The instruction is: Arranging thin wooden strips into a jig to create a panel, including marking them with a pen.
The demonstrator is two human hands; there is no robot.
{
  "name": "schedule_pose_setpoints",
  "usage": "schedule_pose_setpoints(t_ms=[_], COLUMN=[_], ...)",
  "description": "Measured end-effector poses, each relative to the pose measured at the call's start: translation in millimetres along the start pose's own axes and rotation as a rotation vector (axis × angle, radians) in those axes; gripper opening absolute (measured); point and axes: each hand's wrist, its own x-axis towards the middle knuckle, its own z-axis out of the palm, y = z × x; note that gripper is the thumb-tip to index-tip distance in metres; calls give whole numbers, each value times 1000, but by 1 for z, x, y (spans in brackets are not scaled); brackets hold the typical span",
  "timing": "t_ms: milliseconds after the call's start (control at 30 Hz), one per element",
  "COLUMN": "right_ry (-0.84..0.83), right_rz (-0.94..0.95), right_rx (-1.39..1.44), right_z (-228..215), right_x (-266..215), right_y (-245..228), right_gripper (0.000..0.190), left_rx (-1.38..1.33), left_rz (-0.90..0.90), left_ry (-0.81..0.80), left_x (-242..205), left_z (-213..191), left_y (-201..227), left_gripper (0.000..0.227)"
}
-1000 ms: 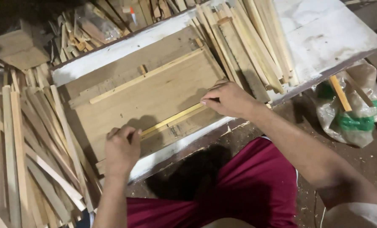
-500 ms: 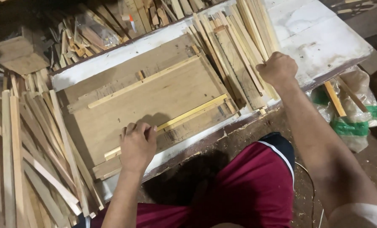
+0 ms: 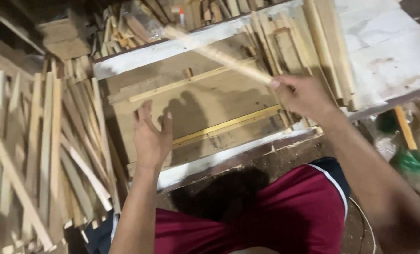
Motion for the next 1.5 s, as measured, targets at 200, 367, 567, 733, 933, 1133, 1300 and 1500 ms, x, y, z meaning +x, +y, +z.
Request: schedule_pose_setpoints(t_ms=[200, 367, 567, 733, 933, 1133, 1300, 1500], right_ry=[-295, -554, -502, -261, 61, 94, -133, 48], right_rz=[-437, -221, -118, 54, 515, 545, 383, 337], right_rx=[-164, -417, -348, -131, -486, -650, -1110, -986], right_z=[62, 70, 65, 27, -55, -68, -79, -84], right_x=[20, 34, 2, 11, 41, 29, 35, 28], right_y=[-1, -17, -1, 20, 92, 201, 224, 241], right_gripper=[18, 35, 27, 14, 24, 31, 40, 36], left_rx=[12, 290, 333, 478, 386, 383, 336, 335], left_rz=[36, 232, 128, 81, 171, 226, 286, 286], left_ry=[239, 182, 117, 65, 19, -70, -37, -15], left_x=[17, 25, -6, -12, -19, -17, -17, -15], left_z=[-4, 12, 27, 39, 47, 66, 64, 70], left_y=[-62, -123, -104, -79, -30, 0, 2, -4], left_gripper=[62, 12, 23, 23, 20, 23, 24, 27])
